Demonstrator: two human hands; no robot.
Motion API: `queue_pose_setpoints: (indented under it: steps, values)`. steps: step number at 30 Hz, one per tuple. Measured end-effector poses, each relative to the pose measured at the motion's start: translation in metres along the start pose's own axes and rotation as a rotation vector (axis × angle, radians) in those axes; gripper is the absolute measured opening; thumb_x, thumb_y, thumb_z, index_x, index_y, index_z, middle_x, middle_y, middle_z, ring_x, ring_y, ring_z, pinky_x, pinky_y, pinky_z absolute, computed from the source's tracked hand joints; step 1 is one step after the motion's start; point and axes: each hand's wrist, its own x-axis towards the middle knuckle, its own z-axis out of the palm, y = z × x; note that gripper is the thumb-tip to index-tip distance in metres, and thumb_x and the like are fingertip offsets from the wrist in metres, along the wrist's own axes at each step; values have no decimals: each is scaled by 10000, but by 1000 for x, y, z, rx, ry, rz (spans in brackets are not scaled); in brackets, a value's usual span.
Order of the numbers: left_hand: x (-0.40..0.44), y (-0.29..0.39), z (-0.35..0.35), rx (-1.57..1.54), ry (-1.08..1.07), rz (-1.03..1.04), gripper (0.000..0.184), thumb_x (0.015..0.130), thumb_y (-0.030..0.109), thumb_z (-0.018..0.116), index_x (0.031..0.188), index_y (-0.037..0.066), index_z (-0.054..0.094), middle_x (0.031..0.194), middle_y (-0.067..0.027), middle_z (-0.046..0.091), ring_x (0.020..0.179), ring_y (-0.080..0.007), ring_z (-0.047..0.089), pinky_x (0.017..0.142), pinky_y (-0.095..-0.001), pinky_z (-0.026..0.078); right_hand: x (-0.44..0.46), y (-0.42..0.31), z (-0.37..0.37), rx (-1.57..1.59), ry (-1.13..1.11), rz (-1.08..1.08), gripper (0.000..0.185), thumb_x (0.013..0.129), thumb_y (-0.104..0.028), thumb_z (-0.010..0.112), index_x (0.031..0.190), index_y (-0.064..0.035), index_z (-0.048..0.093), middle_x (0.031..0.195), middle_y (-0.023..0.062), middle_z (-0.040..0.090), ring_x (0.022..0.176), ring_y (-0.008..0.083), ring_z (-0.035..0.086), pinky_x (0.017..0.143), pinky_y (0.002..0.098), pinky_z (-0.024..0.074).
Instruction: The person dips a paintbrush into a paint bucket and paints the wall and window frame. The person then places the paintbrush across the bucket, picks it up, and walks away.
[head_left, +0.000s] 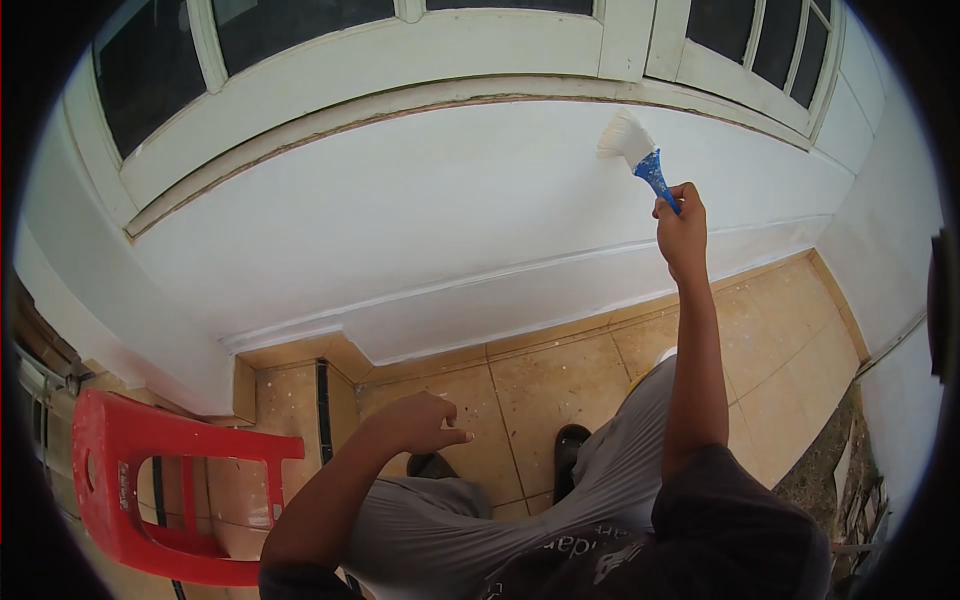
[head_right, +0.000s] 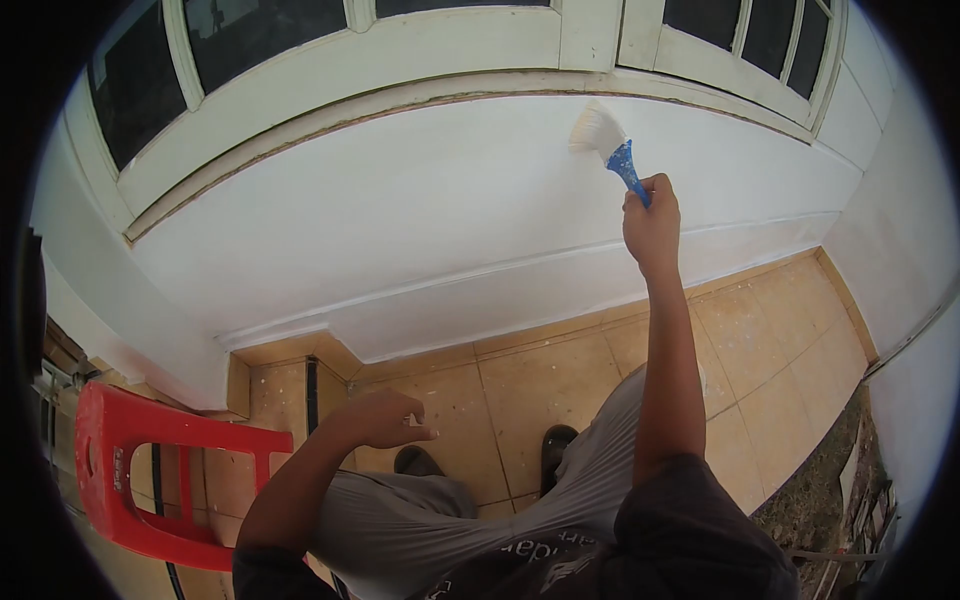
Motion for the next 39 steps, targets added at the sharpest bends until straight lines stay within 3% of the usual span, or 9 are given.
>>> queue_pose_setpoints:
  steps: [5,7,11,13,14,19,27,33,39]
  values:
    - [-8,-6,-10,-41,2,-18,589,846,592,560,1005,35,664,960,-180,662,955,-309,628,814,-396,486,13,-4,-16,-340,228,-76,95,852,-21,482,922,-1,420,709,243,579,635,420,593,587,487,449]
    - [-4,-8,-9,-53,19,-15,586,844,591,565,1001,36,664,962,-181,661,958,-309,625,816,-395,484,-7,-38,14,-259,48,-113,110,850,0,465,922,2,381,699,287,566,671,486,580,603,530,448]
    - [9,1,-14,-43,16,-50,562,834,578,581,1010,52,669,1009,-176,663,996,-318,612,849,-410,474,-68,-82,77,-27,-237,-246,156,849,18,510,932,-9,381,633,244,518,590,454,546,532,462,401]
    - [15,7,-17,-20,-4,-58,566,833,582,579,1017,54,666,1011,-175,663,997,-319,612,848,-412,474,-74,-93,76,139,-377,-208,139,859,7,509,920,-15,386,633,213,504,543,370,522,535,434,387]
    - [19,8,-17,-12,-7,-64,568,833,584,578,1020,55,664,1011,-175,663,999,-319,612,848,-412,474,-69,-86,72,220,-367,-215,107,866,-12,518,891,-24,414,643,126,515,536,230,489,527,373,376]
    - [24,12,-17,10,-14,-88,569,838,586,568,1026,57,666,1019,-172,663,1007,-320,612,849,-418,474,-31,-31,16,375,-542,-48,68,852,-49,540,854,-29,475,695,34,542,685,104,498,596,284,387]
    - [30,-3,-9,11,-2,-19,585,844,587,555,1012,40,674,1003,-172,666,967,-312,626,825,-429,483,24,64,-34,-135,311,-19,69,840,-42,494,884,4,469,697,129,556,618,250,524,619,359,437]
    - [39,34,1,170,-110,56,555,853,519,557,902,-17,692,944,-207,666,917,-361,629,796,-441,491,-64,-56,74,-121,-36,-226,125,867,11,457,946,-26,368,685,224,526,605,421,556,584,432,446]
    - [23,64,13,156,-170,142,514,870,464,583,980,-28,684,1004,-211,660,976,-363,624,833,-450,488,-135,-149,149,35,-267,-213,154,857,47,457,939,9,332,624,213,477,547,388,540,503,428,404]
